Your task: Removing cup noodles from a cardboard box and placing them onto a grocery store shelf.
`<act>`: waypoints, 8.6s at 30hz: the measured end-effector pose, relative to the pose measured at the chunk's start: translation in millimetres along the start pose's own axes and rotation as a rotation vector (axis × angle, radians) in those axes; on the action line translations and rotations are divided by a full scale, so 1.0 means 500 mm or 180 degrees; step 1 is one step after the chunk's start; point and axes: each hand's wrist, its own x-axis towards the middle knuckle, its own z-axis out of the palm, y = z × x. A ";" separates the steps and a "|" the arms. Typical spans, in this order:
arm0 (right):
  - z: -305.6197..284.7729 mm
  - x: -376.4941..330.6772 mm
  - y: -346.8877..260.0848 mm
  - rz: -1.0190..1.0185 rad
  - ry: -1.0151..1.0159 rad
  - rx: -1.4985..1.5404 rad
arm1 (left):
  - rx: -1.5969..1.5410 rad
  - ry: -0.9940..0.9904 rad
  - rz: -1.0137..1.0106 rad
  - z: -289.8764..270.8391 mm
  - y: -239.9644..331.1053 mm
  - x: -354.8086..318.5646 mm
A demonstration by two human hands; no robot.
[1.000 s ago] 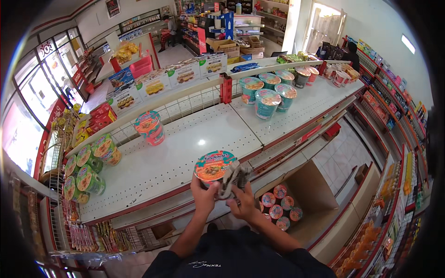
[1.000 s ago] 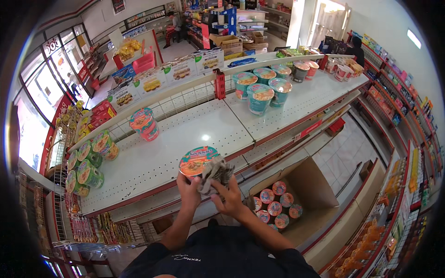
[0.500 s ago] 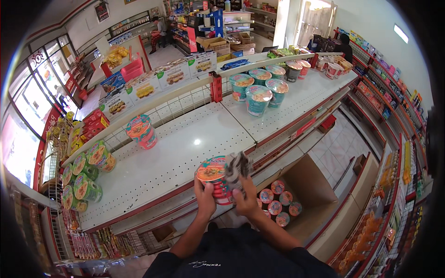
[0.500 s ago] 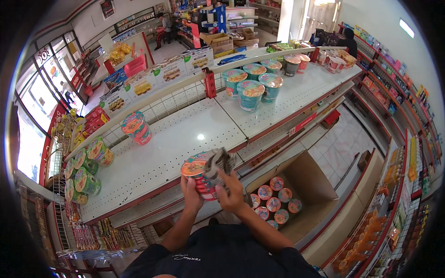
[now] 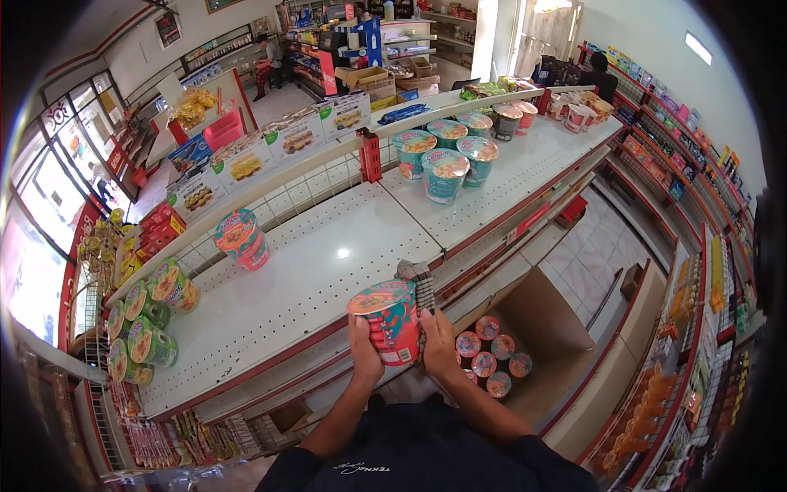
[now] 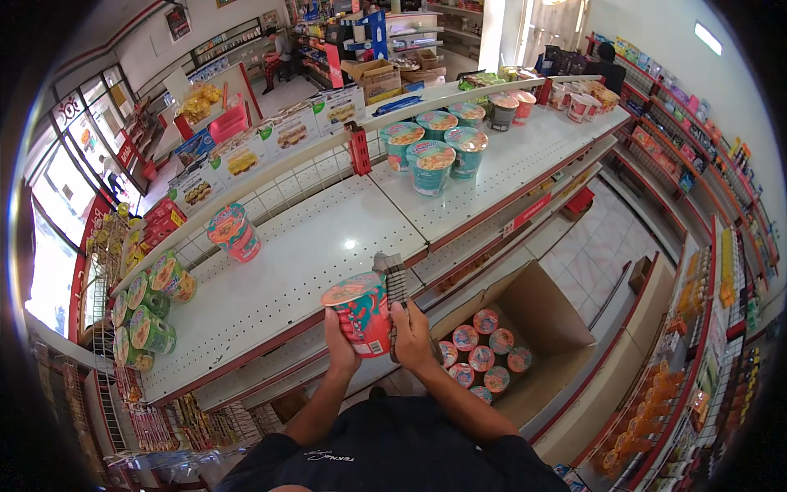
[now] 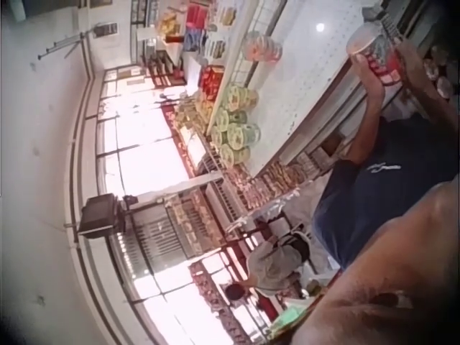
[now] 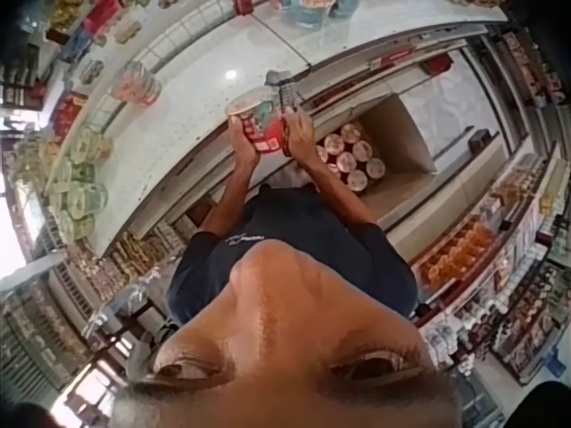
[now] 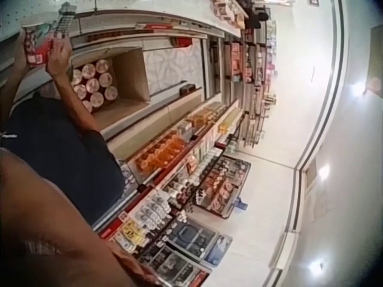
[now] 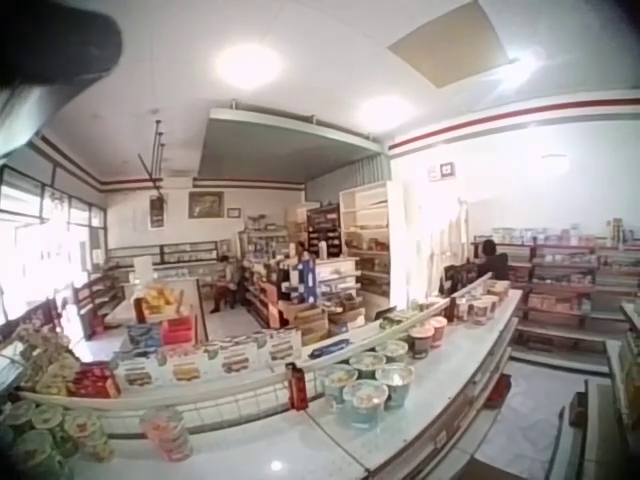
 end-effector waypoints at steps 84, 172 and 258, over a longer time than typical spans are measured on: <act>-0.011 -0.040 0.025 -0.2872 0.0179 -0.2491 | 0.0312 -0.0594 -0.0916 -0.048 0.004 0.026; -0.051 -0.015 -0.008 -0.2146 0.1130 -0.1240 | -0.0470 -0.0708 -0.0961 0.068 0.012 -0.007; -0.041 -0.077 0.168 -0.0067 0.0759 -0.0394 | 0.2922 -0.2246 0.0718 -0.091 0.014 -0.022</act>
